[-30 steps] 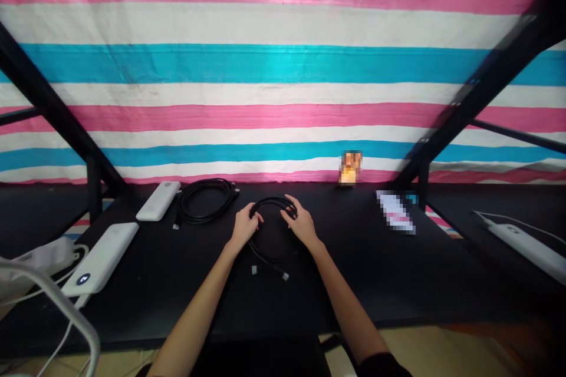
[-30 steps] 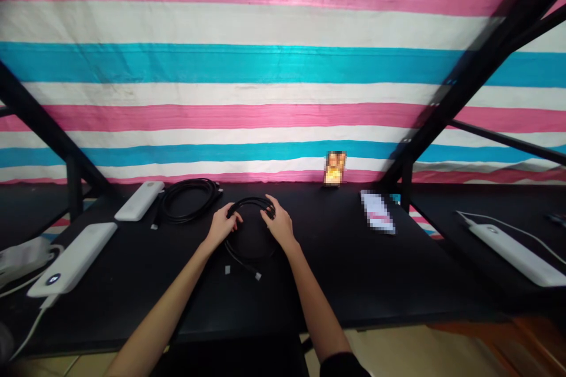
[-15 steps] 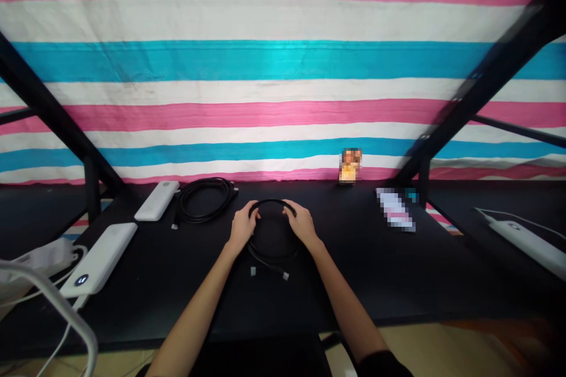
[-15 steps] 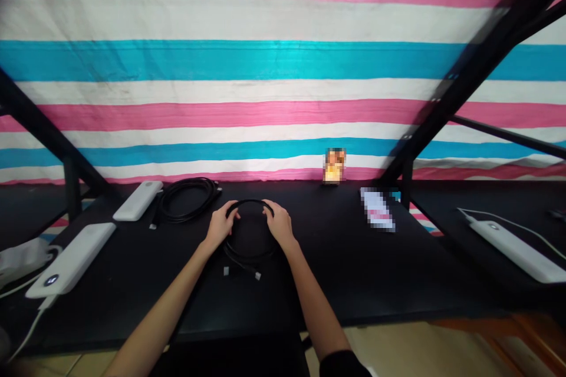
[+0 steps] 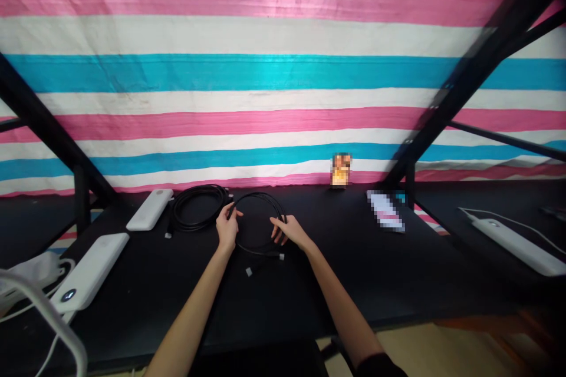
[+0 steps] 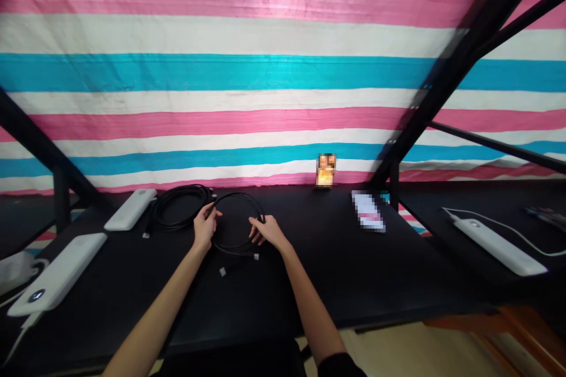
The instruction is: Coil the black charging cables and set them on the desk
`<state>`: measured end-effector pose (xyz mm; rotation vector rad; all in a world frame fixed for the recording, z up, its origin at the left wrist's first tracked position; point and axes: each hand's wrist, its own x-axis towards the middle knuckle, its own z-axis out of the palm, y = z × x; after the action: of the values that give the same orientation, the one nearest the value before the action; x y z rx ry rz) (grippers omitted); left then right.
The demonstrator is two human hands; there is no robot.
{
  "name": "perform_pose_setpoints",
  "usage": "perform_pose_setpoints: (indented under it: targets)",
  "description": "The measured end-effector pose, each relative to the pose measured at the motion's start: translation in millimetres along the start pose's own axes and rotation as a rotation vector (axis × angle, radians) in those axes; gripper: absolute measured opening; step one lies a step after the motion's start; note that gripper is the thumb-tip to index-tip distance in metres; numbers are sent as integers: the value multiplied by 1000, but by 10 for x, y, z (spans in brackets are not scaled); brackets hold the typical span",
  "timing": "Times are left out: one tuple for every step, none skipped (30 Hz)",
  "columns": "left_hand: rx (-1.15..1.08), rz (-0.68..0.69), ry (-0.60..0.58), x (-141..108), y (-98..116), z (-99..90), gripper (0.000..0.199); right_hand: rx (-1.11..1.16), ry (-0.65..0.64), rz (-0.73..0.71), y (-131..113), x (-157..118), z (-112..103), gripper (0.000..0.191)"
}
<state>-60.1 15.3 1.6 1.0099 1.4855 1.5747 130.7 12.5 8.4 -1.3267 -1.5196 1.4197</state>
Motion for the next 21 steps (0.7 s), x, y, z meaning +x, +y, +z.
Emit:
perform_pose_setpoints:
  targets:
    - [-23,-14,13,2,2,-3,62,-2,-27,13,-4,-8,5,36]
    - [-43,-26,22,4,4,-6,64,-4,-44,22,-5,-13,9,35]
    - [-60,-33,27,6,8,-9,66,-12,-48,24,-2,-15,14,34]
    - [-75,-36,29,7,12,-10,67,-26,-45,17,4,-12,18,34]
    - [-87,-38,29,7,16,-11,67,-45,-36,8,13,-7,21,35]
    - [-97,-38,24,5,20,-12,67,-63,-21,-1,22,0,24,36]
    - [-104,-39,17,2,24,-11,67,-77,-2,-11,31,8,26,36]
    - [-108,-41,7,-4,28,-11,66,-83,19,-15,38,17,28,37]
    - [-109,-43,-7,-11,31,-10,64,-78,43,-8,43,24,31,36]
    - [-109,-47,-24,-20,34,-10,63,-64,72,1,45,30,33,35]
    - [-109,-51,-44,-29,37,-9,61,-46,101,10,47,35,35,34]
    - [-110,-56,-67,-40,39,-8,60,-25,130,18,48,39,37,33]
    - [-111,-62,-93,-50,41,-6,59,-2,160,25,49,43,38,32]
    - [-113,-68,-121,-59,42,-4,59,23,188,30,51,47,38,32]
    - [-115,-74,-149,-67,42,-1,59,48,214,31,54,51,38,32]
    - [-115,-81,-177,-73,42,4,60,74,240,27,58,57,37,32]
    - [-113,-90,-204,-77,41,11,60,105,266,24,63,63,34,32]
    - [-107,-101,-230,-79,39,20,61,139,293,23,68,72,30,31]
    - [-98,-116,-254,-80,36,30,61,174,317,25,73,81,25,31]
    - [-86,-133,-275,-80,33,41,60,209,336,32,77,92,18,30]
    - [-72,-149,-294,-79,30,53,59,243,354,45,81,104,10,29]
